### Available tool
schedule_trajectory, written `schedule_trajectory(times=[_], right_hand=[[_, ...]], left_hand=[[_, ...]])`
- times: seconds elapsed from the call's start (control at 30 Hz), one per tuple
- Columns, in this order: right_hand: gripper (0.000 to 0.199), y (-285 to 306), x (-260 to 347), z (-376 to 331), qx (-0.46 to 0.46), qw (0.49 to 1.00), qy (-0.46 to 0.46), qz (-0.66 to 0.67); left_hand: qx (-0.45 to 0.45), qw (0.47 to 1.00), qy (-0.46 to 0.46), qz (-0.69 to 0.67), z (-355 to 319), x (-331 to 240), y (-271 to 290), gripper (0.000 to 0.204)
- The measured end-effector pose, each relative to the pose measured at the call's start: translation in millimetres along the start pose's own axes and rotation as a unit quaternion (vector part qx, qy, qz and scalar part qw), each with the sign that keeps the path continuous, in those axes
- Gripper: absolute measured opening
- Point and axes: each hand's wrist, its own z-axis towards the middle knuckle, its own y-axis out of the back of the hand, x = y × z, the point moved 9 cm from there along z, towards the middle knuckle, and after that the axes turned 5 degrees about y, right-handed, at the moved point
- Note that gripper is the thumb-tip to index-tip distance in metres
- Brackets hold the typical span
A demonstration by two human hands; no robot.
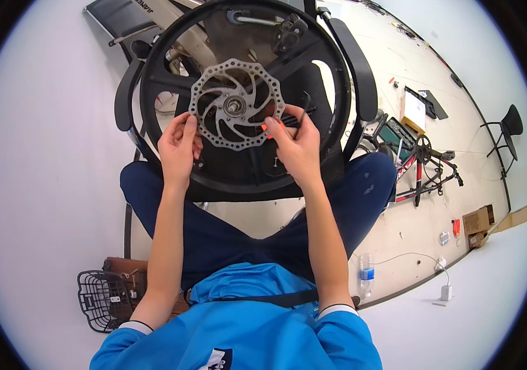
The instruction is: The person assembles a bicycle wheel hub by hand, inserting small metal components such as bearings and spacers into the hub. They use an Allen key to tighten bolts and secure the parts in place.
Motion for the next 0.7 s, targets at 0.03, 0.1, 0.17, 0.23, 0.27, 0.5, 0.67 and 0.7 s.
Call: schedule_trajectory(times=[0.03, 0.1, 0.17, 0.23, 0.27, 0.5, 0.67, 0.7], right_hand=[[0.018, -5, -1, 6, 0.0, 1.0, 0.013, 0.012], [0.01, 5, 11, 3, 0.005, 1.0, 0.006, 0.009], [0.008, -2, 26, -13, -0.005, 0.998, 0.006, 0.054], [0.006, 1, 32, -46, -0.005, 0.998, 0.042, 0.037], [0.005, 5, 30, -61, 0.001, 0.999, 0.043, 0.021], [0.032, 0, -33, -136, 0.206, 0.946, -0.024, -0.248], [0.027, 17, -67, -141, 0.179, 0.94, -0.046, -0.288], [0.024, 24, -74, -142, 0.192, 0.915, -0.054, -0.352]], left_hand=[[0.016, 1.0, -0.016, 0.002, 3, -6, -2, 0.021], [0.008, 0.999, -0.031, -0.021, -10, -6, -13, 0.016], [-0.009, 0.996, -0.086, -0.01, -24, -31, -7, 0.015], [-0.013, 0.992, -0.124, 0.026, -61, -41, 1, 0.019], [-0.005, 0.991, -0.135, 0.005, -76, -37, 5, 0.019], [-0.026, 0.997, 0.049, 0.051, -126, 44, 89, 0.015], [-0.091, 0.99, 0.003, 0.11, -85, 9, 111, 0.018], [-0.1, 0.987, 0.017, 0.122, -74, 6, 111, 0.021]])
